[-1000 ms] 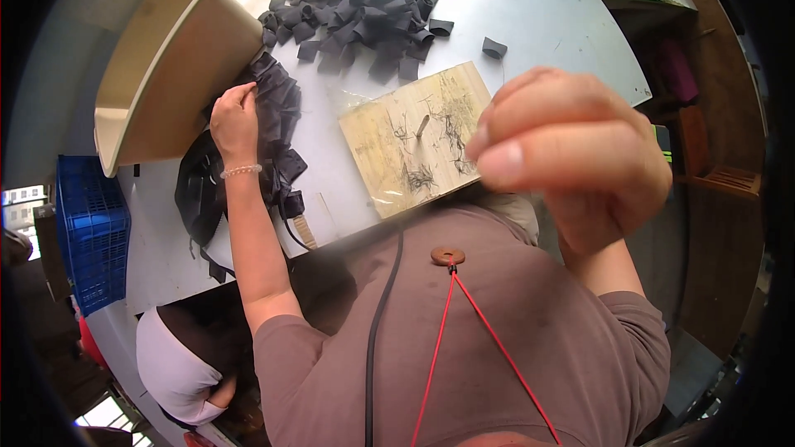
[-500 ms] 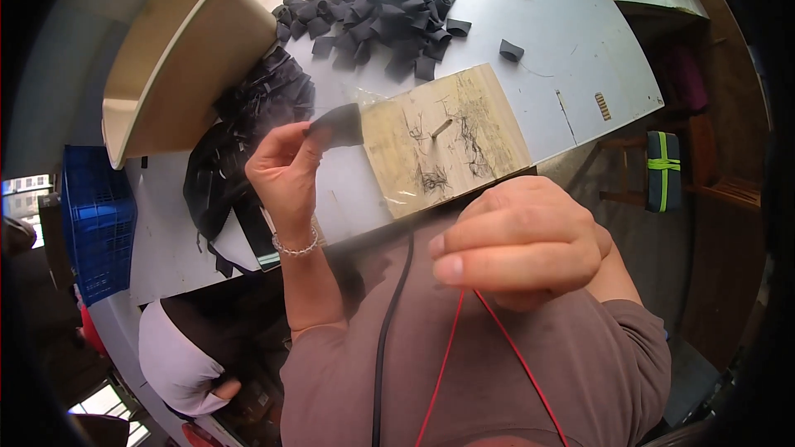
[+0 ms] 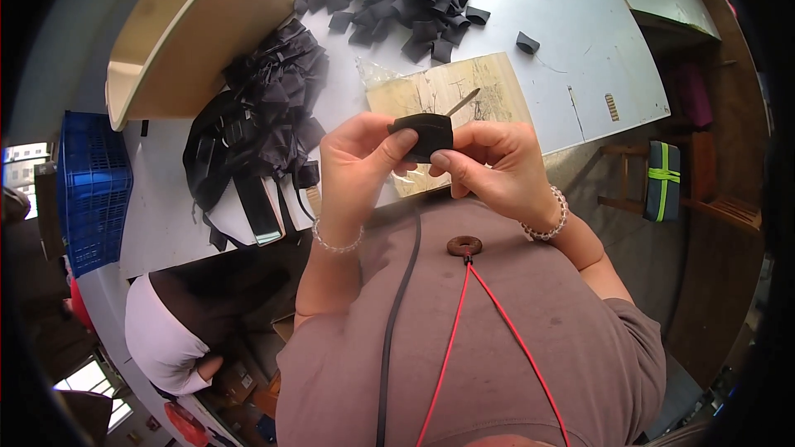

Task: The recorder is inspecting and sorting small black elastic or fabric pieces on a workbench.

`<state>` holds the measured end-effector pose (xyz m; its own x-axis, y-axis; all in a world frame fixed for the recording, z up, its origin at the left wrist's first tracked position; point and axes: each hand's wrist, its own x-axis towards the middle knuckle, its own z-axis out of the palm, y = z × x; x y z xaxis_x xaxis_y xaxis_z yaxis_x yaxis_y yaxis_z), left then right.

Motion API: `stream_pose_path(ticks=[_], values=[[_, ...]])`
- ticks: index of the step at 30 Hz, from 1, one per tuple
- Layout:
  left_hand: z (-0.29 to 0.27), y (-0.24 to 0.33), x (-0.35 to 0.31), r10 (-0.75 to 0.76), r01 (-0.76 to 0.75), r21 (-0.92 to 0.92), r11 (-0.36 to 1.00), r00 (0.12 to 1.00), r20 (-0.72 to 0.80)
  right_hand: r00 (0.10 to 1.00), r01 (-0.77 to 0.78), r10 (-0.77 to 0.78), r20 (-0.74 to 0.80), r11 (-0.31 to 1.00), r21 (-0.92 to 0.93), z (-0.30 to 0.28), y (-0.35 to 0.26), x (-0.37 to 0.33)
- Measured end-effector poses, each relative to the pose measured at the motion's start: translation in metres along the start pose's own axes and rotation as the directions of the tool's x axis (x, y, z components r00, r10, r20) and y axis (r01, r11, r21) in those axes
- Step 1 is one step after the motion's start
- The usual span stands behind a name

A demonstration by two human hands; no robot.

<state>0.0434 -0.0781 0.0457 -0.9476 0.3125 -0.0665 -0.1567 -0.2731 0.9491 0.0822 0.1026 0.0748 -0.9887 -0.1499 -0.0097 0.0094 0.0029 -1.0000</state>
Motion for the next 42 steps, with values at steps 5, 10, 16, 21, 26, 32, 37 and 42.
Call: stream_pose_path(ticks=[5,10,16,21,26,32,37,42], values=[[0.009,0.015,-0.002,0.055,-0.060,0.098,0.993,0.997,0.059,0.997,-0.078,0.076,0.025,0.994,0.073,-0.006,0.011,-0.004],[0.006,0.014,0.002,0.058,-0.081,0.141,0.987,0.985,0.164,0.994,-0.083,0.076,0.075,0.992,0.093,-0.013,0.017,-0.003],[0.015,0.019,-0.003,0.301,-0.392,0.500,0.772,0.919,0.254,0.988,-0.150,0.137,0.076,0.964,0.218,-0.012,0.019,0.001],[0.022,0.011,-0.008,0.398,-0.410,0.653,0.637,0.900,0.178,0.993,-0.114,0.114,0.004,0.985,0.128,-0.010,0.023,0.000],[0.028,0.024,-0.010,0.322,-0.346,0.695,0.630,0.931,0.172,0.843,0.344,-0.505,-0.187,0.772,-0.534,-0.005,0.011,-0.006],[0.046,0.034,-0.008,0.449,-0.476,0.718,0.509,0.858,0.250,0.753,0.384,-0.649,-0.108,0.568,-0.728,-0.008,-0.002,-0.001],[0.063,0.047,0.005,0.447,-0.314,0.767,0.559,0.894,0.041,0.814,0.389,-0.471,-0.340,0.877,-0.283,-0.005,-0.007,0.005],[0.066,0.069,0.003,0.035,-0.106,0.414,0.904,0.984,0.175,0.967,0.159,-0.085,-0.240,0.938,0.308,-0.021,-0.027,-0.002]])
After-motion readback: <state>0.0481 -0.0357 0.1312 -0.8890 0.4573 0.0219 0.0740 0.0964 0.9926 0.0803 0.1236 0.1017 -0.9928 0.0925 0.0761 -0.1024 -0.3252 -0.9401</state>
